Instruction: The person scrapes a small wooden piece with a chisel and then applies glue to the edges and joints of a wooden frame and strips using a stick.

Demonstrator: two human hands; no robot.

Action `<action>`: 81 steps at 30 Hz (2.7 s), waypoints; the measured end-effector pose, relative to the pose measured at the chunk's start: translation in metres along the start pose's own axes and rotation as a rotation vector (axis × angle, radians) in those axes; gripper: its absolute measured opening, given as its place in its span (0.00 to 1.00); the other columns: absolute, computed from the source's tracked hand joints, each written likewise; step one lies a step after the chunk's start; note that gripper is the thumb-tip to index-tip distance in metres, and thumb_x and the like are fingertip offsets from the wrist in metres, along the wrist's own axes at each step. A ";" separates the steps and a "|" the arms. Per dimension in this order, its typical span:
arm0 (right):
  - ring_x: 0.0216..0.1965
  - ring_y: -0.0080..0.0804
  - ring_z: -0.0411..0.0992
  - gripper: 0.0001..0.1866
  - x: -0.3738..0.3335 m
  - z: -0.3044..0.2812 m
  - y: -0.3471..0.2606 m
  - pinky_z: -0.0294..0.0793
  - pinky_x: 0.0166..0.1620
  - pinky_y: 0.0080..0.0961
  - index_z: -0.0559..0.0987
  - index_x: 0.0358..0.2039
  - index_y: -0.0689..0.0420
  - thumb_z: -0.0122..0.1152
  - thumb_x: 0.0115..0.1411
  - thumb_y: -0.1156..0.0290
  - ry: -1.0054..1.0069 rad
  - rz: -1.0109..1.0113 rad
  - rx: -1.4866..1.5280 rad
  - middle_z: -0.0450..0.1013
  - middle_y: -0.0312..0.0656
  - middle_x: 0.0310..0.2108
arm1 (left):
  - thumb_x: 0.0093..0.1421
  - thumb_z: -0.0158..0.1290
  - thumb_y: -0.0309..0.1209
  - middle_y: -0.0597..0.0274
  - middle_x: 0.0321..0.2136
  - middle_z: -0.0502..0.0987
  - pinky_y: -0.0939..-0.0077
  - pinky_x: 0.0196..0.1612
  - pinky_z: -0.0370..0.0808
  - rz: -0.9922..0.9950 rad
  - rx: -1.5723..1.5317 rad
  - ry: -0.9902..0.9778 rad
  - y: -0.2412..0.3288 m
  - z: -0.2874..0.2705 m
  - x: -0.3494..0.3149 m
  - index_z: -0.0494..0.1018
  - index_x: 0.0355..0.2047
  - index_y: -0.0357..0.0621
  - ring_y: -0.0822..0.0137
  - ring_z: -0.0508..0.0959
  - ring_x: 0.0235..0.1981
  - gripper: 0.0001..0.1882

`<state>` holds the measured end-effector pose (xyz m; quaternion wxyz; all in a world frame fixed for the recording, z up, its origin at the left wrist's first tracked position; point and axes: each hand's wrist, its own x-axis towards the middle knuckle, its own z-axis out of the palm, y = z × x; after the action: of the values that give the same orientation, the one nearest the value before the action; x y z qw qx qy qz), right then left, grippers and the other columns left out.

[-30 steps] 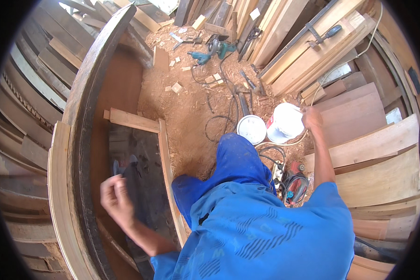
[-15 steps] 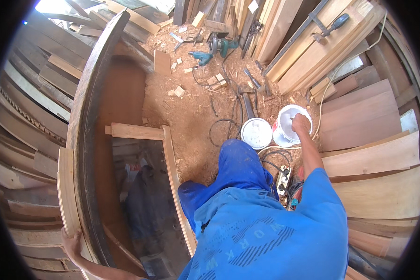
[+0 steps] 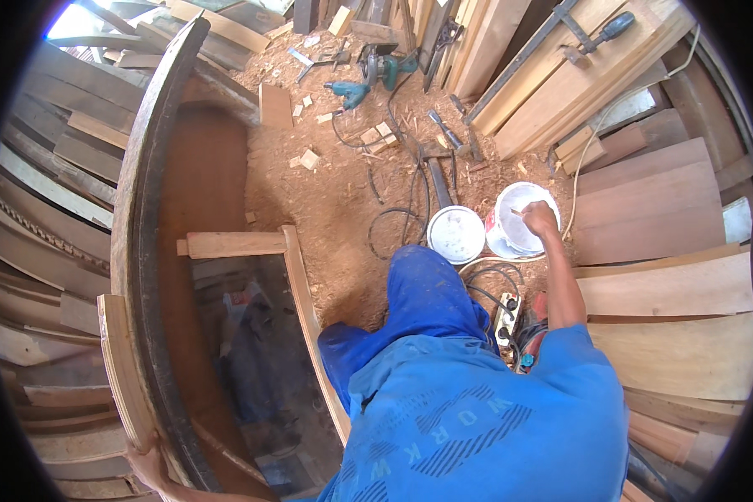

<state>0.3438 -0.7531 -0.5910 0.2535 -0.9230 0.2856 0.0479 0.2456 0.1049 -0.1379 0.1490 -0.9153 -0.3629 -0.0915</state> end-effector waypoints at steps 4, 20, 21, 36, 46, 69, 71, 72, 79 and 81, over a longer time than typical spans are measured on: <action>0.29 0.27 0.75 0.12 -0.032 -0.047 0.000 0.73 0.33 0.24 0.85 0.35 0.63 0.63 0.49 0.73 -0.109 0.242 0.497 0.79 0.41 0.28 | 0.50 0.64 0.57 0.40 0.53 0.76 0.51 0.56 0.71 -0.030 0.065 0.042 0.019 -0.008 -0.012 0.70 0.63 0.45 0.42 0.76 0.54 0.44; 0.21 0.14 0.63 0.10 -0.052 -0.168 -0.262 0.58 0.22 0.15 0.82 0.40 0.61 0.58 0.63 0.69 -0.099 -0.586 0.813 0.73 0.32 0.24 | 0.50 0.69 0.36 0.63 0.35 0.80 0.63 0.42 0.72 0.113 -0.075 0.539 0.052 -0.009 -0.087 0.77 0.39 0.49 0.62 0.79 0.37 0.18; 0.21 0.14 0.63 0.10 -0.061 -0.174 -0.290 0.59 0.23 0.15 0.82 0.40 0.61 0.59 0.63 0.69 -0.139 -0.677 0.798 0.73 0.32 0.25 | 0.50 0.69 0.36 0.64 0.36 0.80 0.63 0.43 0.72 0.159 -0.050 0.578 0.053 -0.002 -0.102 0.76 0.39 0.49 0.62 0.79 0.39 0.18; 0.41 0.43 0.79 0.11 -0.245 -0.147 -0.618 0.76 0.48 0.40 0.83 0.41 0.59 0.56 0.64 0.69 -0.194 -1.573 0.296 0.79 0.48 0.38 | 0.47 0.66 0.31 0.62 0.39 0.80 0.60 0.45 0.72 0.188 -0.156 0.500 0.041 -0.018 -0.126 0.76 0.40 0.49 0.55 0.78 0.41 0.19; 0.44 0.43 0.78 0.09 -0.270 -0.111 -0.637 0.77 0.48 0.41 0.83 0.38 0.57 0.56 0.60 0.73 0.262 -1.776 0.028 0.78 0.49 0.37 | 0.47 0.66 0.32 0.61 0.37 0.80 0.60 0.46 0.72 0.207 -0.175 0.483 0.042 -0.017 -0.122 0.77 0.39 0.49 0.55 0.78 0.40 0.18; 0.37 0.45 0.82 0.06 -0.296 -0.129 -0.629 0.82 0.42 0.38 0.85 0.30 0.58 0.62 0.54 0.75 0.345 -1.862 -0.028 0.81 0.51 0.31 | 0.48 0.65 0.33 0.56 0.35 0.81 0.59 0.50 0.69 0.183 -0.279 0.475 0.044 -0.028 -0.129 0.78 0.39 0.45 0.51 0.77 0.41 0.18; 0.37 0.46 0.80 0.10 -0.285 -0.141 -0.632 0.80 0.43 0.38 0.84 0.37 0.58 0.56 0.57 0.76 0.237 -1.605 -0.279 0.78 0.49 0.33 | 0.47 0.66 0.33 0.56 0.35 0.81 0.58 0.51 0.69 0.171 -0.283 0.438 0.043 -0.031 -0.129 0.78 0.40 0.45 0.51 0.77 0.42 0.18; 0.36 0.47 0.80 0.08 -0.287 -0.150 -0.628 0.80 0.42 0.40 0.83 0.34 0.58 0.56 0.57 0.76 0.217 -1.587 -0.219 0.78 0.48 0.31 | 0.47 0.66 0.33 0.56 0.36 0.81 0.58 0.51 0.69 0.153 -0.287 0.397 0.042 -0.031 -0.129 0.78 0.40 0.45 0.51 0.77 0.42 0.18; 0.39 0.46 0.81 0.06 -0.308 -0.136 -0.631 0.81 0.41 0.40 0.85 0.29 0.59 0.60 0.54 0.75 0.319 -1.753 -0.186 0.80 0.51 0.32 | 0.48 0.67 0.36 0.61 0.33 0.81 0.61 0.47 0.70 0.204 -0.248 0.457 0.033 -0.031 -0.130 0.78 0.40 0.46 0.56 0.78 0.38 0.19; 0.39 0.47 0.81 0.06 -0.295 -0.147 -0.627 0.81 0.41 0.39 0.85 0.28 0.59 0.59 0.54 0.75 0.328 -1.724 -0.166 0.80 0.52 0.31 | 0.48 0.67 0.37 0.61 0.35 0.82 0.61 0.47 0.70 0.201 -0.231 0.464 0.036 -0.028 -0.129 0.78 0.40 0.46 0.56 0.78 0.38 0.20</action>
<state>0.4359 -0.2338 -0.1189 0.0894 -0.8279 -0.4819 -0.2726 0.1757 -0.0119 -0.1543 0.1313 -0.9123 -0.2135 -0.3240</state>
